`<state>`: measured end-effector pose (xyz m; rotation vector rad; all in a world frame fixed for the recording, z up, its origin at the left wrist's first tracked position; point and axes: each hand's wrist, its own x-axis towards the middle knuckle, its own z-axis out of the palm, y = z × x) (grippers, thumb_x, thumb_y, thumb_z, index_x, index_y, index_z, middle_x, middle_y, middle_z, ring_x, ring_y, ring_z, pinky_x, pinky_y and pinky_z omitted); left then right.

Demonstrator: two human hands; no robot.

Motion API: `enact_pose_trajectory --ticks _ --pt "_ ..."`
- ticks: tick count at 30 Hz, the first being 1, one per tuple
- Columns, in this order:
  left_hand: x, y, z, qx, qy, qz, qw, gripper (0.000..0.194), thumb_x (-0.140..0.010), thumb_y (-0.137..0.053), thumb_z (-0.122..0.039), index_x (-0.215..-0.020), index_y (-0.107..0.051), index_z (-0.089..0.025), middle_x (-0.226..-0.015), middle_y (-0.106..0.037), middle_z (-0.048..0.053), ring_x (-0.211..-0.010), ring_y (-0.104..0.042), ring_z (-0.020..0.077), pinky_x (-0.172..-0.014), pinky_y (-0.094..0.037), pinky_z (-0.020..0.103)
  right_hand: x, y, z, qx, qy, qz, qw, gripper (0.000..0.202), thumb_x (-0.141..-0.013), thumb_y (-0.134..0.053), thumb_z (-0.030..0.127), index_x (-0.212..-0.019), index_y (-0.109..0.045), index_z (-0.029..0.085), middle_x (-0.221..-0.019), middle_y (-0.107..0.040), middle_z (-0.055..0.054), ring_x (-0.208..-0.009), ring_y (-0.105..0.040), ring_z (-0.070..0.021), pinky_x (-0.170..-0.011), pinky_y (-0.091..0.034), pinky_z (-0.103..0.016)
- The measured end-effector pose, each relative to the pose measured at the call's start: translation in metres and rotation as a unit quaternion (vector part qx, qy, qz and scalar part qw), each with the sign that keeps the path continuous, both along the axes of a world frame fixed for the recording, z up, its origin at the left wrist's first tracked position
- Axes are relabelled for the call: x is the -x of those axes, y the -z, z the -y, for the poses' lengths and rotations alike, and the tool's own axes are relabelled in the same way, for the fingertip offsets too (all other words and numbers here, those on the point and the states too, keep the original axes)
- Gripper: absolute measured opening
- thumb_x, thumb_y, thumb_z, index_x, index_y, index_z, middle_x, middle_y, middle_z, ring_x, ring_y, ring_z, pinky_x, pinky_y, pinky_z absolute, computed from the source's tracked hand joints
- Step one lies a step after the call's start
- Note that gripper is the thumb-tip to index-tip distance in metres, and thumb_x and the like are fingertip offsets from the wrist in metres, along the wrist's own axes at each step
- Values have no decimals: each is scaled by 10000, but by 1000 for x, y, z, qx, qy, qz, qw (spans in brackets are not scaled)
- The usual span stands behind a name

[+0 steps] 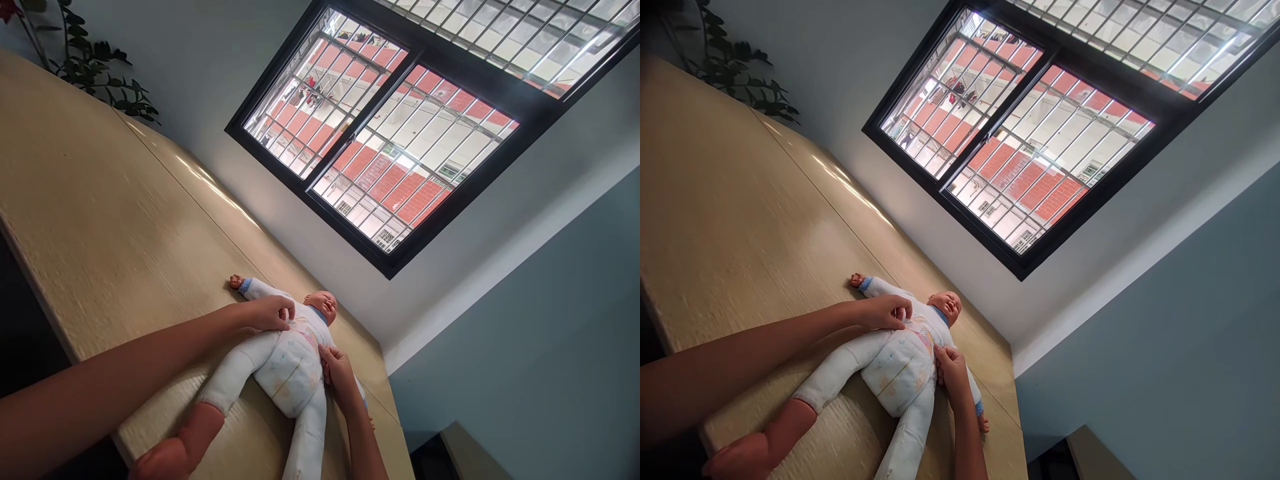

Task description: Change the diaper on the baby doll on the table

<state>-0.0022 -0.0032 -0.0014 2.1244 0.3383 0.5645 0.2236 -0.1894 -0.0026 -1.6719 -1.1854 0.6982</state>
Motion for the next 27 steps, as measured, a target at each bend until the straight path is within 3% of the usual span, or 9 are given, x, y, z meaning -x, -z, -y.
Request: enact_pose_trajectory --ticks 27 --pt "-1 1 -2 -2 -10 4 1000 317 -713 -686 -398 -951 -728 -193 -826 -643 12 -703 -566 149 -567 -380 223 4 0 2 5 -4 21 1000 557 -785 -661 655 -543 -425 213 -381 -360 94 -315 -253 -40 -362 -125 -229"
